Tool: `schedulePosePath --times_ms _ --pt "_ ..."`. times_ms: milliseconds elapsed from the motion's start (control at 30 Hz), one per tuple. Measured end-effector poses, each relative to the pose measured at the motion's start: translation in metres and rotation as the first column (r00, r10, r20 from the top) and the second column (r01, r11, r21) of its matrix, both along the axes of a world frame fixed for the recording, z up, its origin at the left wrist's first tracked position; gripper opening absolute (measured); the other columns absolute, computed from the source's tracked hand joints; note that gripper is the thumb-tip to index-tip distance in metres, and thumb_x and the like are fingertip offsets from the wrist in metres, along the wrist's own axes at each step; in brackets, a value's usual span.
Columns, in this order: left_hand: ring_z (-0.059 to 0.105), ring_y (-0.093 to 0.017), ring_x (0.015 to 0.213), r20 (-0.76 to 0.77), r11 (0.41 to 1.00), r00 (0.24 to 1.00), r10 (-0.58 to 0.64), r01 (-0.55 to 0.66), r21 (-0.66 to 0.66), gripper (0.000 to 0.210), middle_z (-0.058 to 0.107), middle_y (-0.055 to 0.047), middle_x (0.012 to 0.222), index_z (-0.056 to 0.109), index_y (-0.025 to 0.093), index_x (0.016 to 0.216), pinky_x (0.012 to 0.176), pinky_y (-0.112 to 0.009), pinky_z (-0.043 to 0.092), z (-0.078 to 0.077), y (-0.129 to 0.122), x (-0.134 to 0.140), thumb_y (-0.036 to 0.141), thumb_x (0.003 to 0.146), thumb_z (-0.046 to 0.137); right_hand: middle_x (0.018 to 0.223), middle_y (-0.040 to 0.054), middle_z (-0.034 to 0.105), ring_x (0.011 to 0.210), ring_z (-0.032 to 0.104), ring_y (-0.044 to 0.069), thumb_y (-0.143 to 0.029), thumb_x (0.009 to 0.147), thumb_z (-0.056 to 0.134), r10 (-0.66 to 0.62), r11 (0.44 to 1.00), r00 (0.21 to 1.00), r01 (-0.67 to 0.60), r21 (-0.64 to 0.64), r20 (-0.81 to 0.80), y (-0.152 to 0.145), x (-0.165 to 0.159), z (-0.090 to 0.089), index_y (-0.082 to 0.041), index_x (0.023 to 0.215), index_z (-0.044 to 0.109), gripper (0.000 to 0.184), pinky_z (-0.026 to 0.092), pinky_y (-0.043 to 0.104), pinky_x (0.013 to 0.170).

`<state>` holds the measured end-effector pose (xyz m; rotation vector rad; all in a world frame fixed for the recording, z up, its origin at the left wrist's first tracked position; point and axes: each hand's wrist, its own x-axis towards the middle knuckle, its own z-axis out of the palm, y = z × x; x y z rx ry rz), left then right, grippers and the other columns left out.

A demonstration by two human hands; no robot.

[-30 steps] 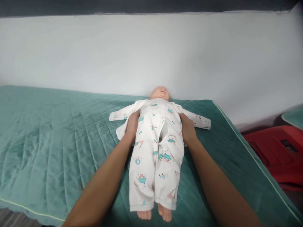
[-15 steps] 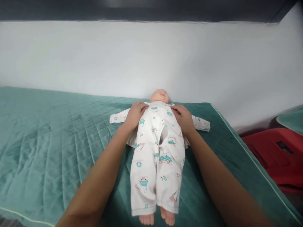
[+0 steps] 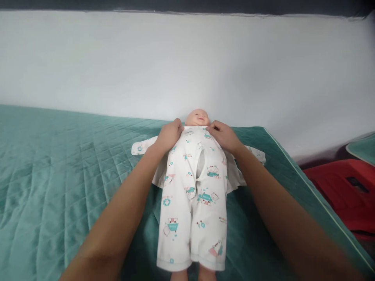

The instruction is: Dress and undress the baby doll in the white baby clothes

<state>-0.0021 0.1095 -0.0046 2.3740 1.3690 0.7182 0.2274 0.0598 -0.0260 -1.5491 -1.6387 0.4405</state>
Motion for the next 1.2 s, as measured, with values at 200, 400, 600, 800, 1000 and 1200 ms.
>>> schedulePosePath --times_ms 200,400,600,800,1000,1200 --pt "0.056 -0.022 0.093 0.004 0.987 1.000 0.012 -0.013 0.159 0.015 0.064 -0.009 0.100 0.062 0.017 0.094 0.087 -0.035 0.045 -0.025 -0.002 -0.010 0.017 0.087 0.048 0.095 0.0074 0.066 0.091 0.058 0.025 -0.029 0.081 0.050 -0.149 0.974 0.989 0.145 0.172 0.009 -0.021 -0.004 -0.017 -0.022 0.089 0.061 0.015 0.045 0.039 0.086" --pt "0.049 -0.027 0.118 -0.061 0.979 0.998 0.033 -0.020 0.204 0.031 0.059 -0.011 0.125 0.063 0.019 0.114 0.101 -0.043 0.043 -0.039 -0.068 -0.050 0.016 0.089 0.047 0.116 0.0144 0.061 0.115 0.052 0.033 -0.022 0.079 0.054 -0.191 0.966 0.958 0.145 0.214 0.212 -0.108 0.014 -0.033 -0.021 0.104 0.063 0.026 0.039 0.054 0.102" --pt "0.053 -0.025 0.120 0.014 0.994 0.995 -0.103 0.103 0.025 0.031 0.061 -0.010 0.124 0.064 0.021 0.117 0.107 -0.044 0.044 -0.052 -0.171 -0.077 0.023 0.089 0.050 0.114 0.0082 0.063 0.110 0.056 0.028 -0.019 0.089 0.052 0.300 0.953 0.926 -0.283 -0.104 0.228 -0.203 -0.021 -0.034 -0.027 0.102 0.065 0.020 0.047 0.048 0.095" --pt "0.058 -0.021 0.105 0.183 0.997 0.982 -0.044 0.032 0.072 0.022 0.065 -0.007 0.109 0.064 0.026 0.104 0.092 -0.040 0.048 -0.023 -0.260 -0.067 0.025 0.094 0.045 0.104 0.0049 0.060 0.098 0.058 0.023 -0.018 0.090 0.054 0.192 0.978 0.979 -0.197 -0.066 -0.074 -0.258 -0.056 -0.022 -0.027 0.101 0.057 0.015 0.050 0.040 0.086" --pt "0.054 -0.025 0.109 -0.222 0.938 0.913 -0.343 0.320 -0.131 0.024 0.066 -0.003 0.110 0.062 0.026 0.107 0.084 -0.040 0.042 0.016 -0.278 -0.050 0.024 0.083 0.065 0.115 0.0058 0.053 0.102 0.056 0.023 -0.010 0.076 0.060 0.248 0.956 0.967 -0.253 -0.147 -0.052 -0.291 -0.080 -0.021 -0.027 0.111 0.054 0.039 0.050 0.038 0.088" --pt "0.057 -0.028 0.108 -0.375 0.937 0.864 -0.337 0.268 -0.224 0.021 0.065 -0.009 0.110 0.058 0.018 0.101 0.085 -0.040 0.045 0.037 -0.289 -0.029 0.028 0.083 0.065 0.092 0.0041 0.055 0.080 0.057 0.021 -0.009 0.080 0.049 0.072 0.997 0.997 -0.071 -0.038 0.036 -0.297 -0.102 -0.024 -0.024 0.091 0.051 0.019 0.047 0.034 0.071"
